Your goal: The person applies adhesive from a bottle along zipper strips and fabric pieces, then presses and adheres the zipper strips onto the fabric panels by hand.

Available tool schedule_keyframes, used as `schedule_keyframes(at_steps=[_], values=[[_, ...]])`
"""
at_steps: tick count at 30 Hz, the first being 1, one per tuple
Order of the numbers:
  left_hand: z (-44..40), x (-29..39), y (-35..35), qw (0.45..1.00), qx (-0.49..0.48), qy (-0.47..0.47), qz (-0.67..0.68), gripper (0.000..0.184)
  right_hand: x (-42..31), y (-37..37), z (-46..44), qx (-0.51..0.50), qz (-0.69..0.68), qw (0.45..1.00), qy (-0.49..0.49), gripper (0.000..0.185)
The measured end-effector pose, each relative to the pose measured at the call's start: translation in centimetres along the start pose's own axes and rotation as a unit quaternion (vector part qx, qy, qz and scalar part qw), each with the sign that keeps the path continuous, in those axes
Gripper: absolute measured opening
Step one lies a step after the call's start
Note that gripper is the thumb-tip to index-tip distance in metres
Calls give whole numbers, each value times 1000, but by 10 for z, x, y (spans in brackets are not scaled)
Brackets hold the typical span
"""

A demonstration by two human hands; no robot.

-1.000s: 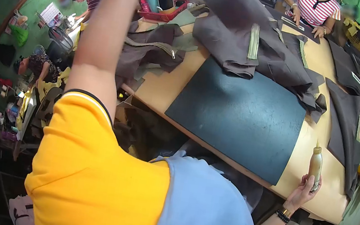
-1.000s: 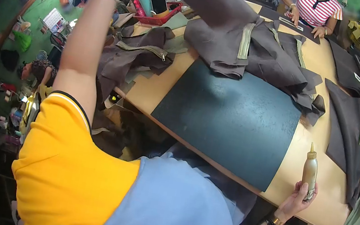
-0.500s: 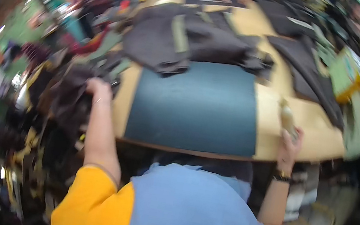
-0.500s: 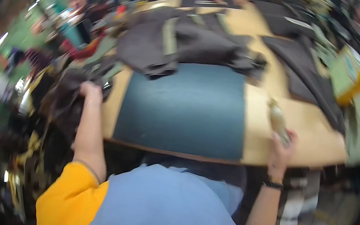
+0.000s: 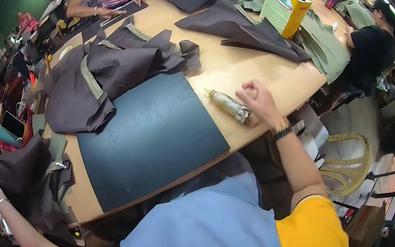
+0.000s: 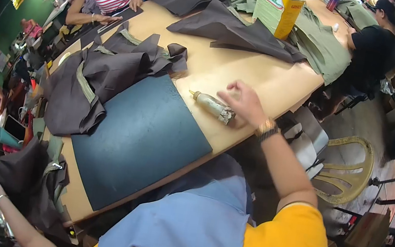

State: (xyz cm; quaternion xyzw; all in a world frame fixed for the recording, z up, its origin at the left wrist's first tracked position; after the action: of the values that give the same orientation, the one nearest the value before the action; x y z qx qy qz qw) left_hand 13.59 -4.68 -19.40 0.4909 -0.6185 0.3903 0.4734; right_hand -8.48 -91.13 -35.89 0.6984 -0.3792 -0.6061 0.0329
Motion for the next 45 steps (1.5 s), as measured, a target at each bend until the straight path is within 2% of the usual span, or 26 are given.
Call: schedule_keyframes(at_steps=[5, 8, 11, 12, 14, 16, 18, 20, 22, 23, 24, 25, 26, 27, 29, 30, 31, 33, 34, 35, 36, 38, 40, 42, 44, 45], values=[[-28, 11, -29, 999, -14, -19, -37, 52, 11, 13, -96, 23, 366, 929, 45, 56], [-20, 0, -35, 999, -15, -2, -40, 56, 9, 17, -131, 11, 432, 899, -69, 50], [22, -32, -32, 998, -23, 50, -16, 59, 31, 19, -166, 14, 426, 899, -98, 38], [48, -47, -30, 996, -35, 83, 6, 61, 21, 24, -169, 114, 363, 925, -24, 24], [94, -83, -21, 976, -101, 168, 94, 63, -26, 29, -174, 203, 290, 926, 130, 18], [136, -128, -18, 881, -241, 292, 285, 69, -106, 18, -156, 185, 203, 923, 270, 17], [227, -78, 15, 837, -200, 433, 267, 65, -184, -11, -116, 112, 69, 948, 289, 20], [281, -70, 34, 823, -367, 323, 291, 60, -226, -60, -72, 18, 46, 944, 327, 24], [379, -26, 62, 534, -667, 362, 372, 64, -247, -115, -12, -17, -81, 899, 429, 20], [407, -22, 74, 522, -686, 400, 309, 72, -254, -142, 17, -117, -52, 918, 376, 23], [427, -14, 82, 509, -682, 458, 257, 68, -258, -164, 47, -214, -22, 924, 318, 27], [430, -26, 82, 484, -718, 439, 241, 68, -259, -177, 77, -290, -51, 913, 282, 30], [421, -38, 81, 570, -726, 360, 134, 62, -259, -187, 95, -363, -80, 896, 245, 34], [411, -51, 81, 631, -721, 285, 9, 58, -259, -184, 99, -346, -102, 897, 256, 34], [405, -37, 78, 692, -684, 205, -101, 58, -257, -165, 110, -316, -142, 897, 276, 35], [398, -41, 72, 706, -673, 211, -63, 63, -253, -151, 102, -259, -107, 909, 307, 38], [380, -47, 59, 716, -680, 142, -75, 63, -241, -142, 92, -247, -76, 921, 290, 37], [340, -61, 26, 708, -675, -150, -143, 63, -214, -129, 82, -219, 8, 935, 277, 40], [324, -67, 12, 718, -628, -257, -154, 63, -195, -128, 82, -201, 57, 937, 281, 42], [317, -57, 4, 760, -573, -277, -131, 61, -179, -129, 86, -260, 111, 932, 228, 49], [318, -47, 5, 772, -500, -371, -131, 62, -176, -129, 93, -254, 125, 929, 239, 50], [354, 10, 30, 754, -340, -546, -133, 63, -172, -131, 112, -241, 149, 925, 251, 53], [409, 33, 61, 691, -525, -483, -117, 71, -171, -132, 116, -254, 119, 929, 242, 53], [471, 32, 93, 531, -689, -486, -85, 76, -166, -129, 112, -267, 65, 937, 215, 52], [505, 13, 118, 475, -695, -518, -151, 82, -160, -111, 102, -159, 108, 955, 224, 49], [507, 0, 119, 489, -692, -509, -149, 83, -153, -101, 97, -96, 155, 959, 217, 46]])
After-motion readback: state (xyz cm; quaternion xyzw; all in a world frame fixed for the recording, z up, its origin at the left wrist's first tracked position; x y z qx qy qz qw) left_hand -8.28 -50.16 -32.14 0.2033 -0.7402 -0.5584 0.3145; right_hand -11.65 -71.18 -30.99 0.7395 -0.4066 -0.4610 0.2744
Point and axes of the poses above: each hand's wrist, its own z-axis away from the middle knuckle, its own y-axis out of the back of the hand, x = y × z, the point moved 4 cm from there along -z, towards the middle knuckle, and after that the axes turned 7 degrees about -z, right-handed, at the moved point
